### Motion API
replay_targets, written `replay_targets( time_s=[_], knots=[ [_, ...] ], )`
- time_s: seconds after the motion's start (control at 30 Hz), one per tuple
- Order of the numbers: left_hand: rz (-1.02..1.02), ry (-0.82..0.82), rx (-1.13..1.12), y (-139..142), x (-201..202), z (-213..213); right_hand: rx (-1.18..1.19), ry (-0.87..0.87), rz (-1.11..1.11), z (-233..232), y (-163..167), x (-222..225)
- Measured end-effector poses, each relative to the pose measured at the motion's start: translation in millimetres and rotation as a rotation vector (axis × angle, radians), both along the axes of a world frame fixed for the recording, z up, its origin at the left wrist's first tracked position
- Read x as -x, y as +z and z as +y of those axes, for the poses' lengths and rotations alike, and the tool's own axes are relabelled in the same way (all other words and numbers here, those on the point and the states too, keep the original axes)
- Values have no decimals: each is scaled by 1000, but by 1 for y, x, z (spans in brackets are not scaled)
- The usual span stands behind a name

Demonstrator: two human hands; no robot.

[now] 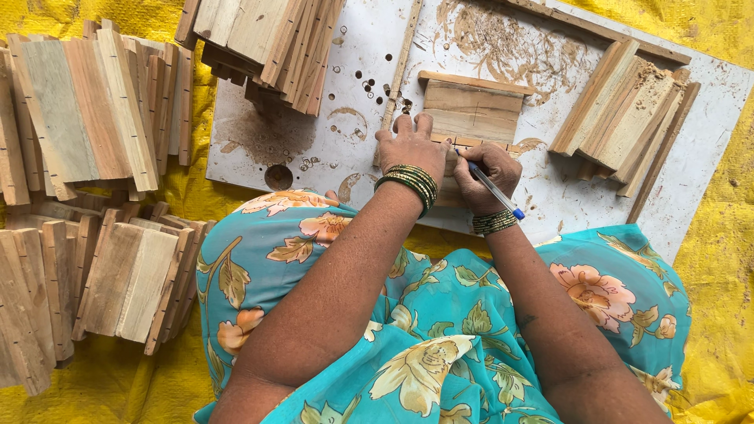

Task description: The person sits on the floor with a board on their lap, marking lines on small wooden pieces with a pen and stacking the marked pieces into piles beside the board. They pick up individual pieces, hold them steady, draw marks, and place finished pieces onto stacks of similar wooden parts.

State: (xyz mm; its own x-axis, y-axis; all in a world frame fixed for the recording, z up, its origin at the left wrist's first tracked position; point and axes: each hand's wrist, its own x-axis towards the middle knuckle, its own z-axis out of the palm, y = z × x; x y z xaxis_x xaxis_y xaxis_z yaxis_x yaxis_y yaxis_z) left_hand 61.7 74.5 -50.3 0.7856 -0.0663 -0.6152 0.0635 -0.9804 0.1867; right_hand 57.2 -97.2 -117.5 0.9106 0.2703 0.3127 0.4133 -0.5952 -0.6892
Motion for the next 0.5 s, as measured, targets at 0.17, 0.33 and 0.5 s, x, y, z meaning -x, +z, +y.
replay_targets(
  time_s=[0.17, 0.33, 0.5],
  knots=[
    [7, -14, -13, 2, 0, 0, 3, -2, -16, -4, -7, 0],
    [-8, -16, 11, 6, 1, 4, -177, -34, 77, -14, -14, -1],
    [-142, 114, 97, 7, 2, 19, -200, -98, 78, -13, -6, 6]
  ],
)
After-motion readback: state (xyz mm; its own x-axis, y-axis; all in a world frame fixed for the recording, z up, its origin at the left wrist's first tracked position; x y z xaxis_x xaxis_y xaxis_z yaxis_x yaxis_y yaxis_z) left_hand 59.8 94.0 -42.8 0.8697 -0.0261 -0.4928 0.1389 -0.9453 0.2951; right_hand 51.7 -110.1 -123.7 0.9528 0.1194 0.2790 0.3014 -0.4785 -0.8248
